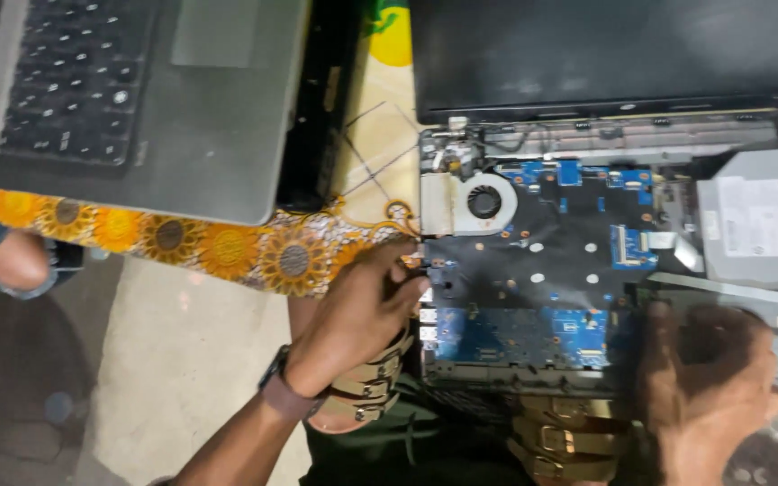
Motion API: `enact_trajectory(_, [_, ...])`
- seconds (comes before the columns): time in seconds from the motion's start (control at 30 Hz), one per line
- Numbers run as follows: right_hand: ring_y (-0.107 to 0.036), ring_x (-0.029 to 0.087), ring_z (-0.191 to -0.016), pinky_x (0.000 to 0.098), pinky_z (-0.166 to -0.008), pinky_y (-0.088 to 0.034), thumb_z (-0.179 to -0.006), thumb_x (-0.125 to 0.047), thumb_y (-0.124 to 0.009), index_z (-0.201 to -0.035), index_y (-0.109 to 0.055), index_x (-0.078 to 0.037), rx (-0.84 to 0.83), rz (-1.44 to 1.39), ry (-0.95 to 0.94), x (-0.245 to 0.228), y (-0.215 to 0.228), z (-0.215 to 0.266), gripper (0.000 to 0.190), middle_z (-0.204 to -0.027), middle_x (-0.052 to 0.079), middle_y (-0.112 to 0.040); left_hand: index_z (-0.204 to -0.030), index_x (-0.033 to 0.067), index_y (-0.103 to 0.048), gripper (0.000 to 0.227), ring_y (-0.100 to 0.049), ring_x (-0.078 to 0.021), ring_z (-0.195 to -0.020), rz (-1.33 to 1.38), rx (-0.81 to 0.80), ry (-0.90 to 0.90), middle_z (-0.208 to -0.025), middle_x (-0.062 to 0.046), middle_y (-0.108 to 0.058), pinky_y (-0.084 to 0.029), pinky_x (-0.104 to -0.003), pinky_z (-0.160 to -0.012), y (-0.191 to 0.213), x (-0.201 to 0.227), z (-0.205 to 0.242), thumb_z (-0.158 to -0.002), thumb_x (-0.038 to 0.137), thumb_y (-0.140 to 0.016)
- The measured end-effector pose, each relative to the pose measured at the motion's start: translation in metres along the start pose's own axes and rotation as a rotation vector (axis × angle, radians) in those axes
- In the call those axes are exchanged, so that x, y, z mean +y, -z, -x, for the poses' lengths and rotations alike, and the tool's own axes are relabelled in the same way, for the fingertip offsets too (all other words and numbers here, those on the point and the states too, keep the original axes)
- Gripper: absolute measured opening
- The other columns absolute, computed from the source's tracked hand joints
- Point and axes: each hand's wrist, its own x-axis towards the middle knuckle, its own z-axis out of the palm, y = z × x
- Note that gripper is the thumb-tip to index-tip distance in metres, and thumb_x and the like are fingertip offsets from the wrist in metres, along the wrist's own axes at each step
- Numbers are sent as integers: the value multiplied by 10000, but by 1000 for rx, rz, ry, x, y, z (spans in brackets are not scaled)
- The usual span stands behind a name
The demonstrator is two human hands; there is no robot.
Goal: The person is working on the internal components of a disassembled laptop. They handle the motherboard, aligning it within the chassis and connecting various cables to the board. The person also adjusts the cooling fan and other internal parts by hand.
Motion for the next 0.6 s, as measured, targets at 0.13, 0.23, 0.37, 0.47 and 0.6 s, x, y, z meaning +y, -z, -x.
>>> enact_trajectory(0.13, [-742,322,-940,470,-787,-558,-1213,-480,-728,-1255,-735,-23,29,-82,161,20,-8,3,459,-1078,174,-765,-1315,35,-614,432,-723,-199,-646,74,-3,17,-722,-84,-754,-523,-354,-620,-1,3,-9,-950,257,-678])
enact_trajectory(0.23, [-719,340,-946,453,-866,-565,-1143,-217,-910,-1333,-681,41,65,-94,138,35,-18,2,394,-1138,216,-756,-1238,47,-625,343,-727,-203,-619,51,12,33,-680,-78,-747,-522,-370,-606,-6,3,-10,-946,210,-702])
enact_trajectory(0.37, [-660,250,-945,370,-844,-499,-1214,-313,-856,-1287,-567,-56,3,-260,50,32,-20,5,393,-1103,141,-686,-1287,-2,-621,431,-676,-273,-689,-6,78,-12,-740,-117,-710,-509,-410,-650,-7,5,-6,-930,223,-709])
enact_trajectory(0.47, [-645,296,-1009,373,-883,-481,-1237,-234,-804,-1321,-475,-15,-68,-407,52,33,-22,-1,404,-1134,213,-662,-1350,-19,-589,441,-641,-218,-620,68,55,-41,-705,-81,-687,-522,-358,-613,-3,2,6,-958,171,-656])
enact_trajectory(0.6, [-639,236,-1138,317,-1016,-486,-1223,-177,-758,-1367,-450,-62,-84,-581,69,41,-26,1,359,-1206,161,-633,-1323,-30,-575,352,-684,-287,-1105,90,273,-280,-1236,-187,-660,-598,-383,-984,-4,-17,35,-993,93,-568])
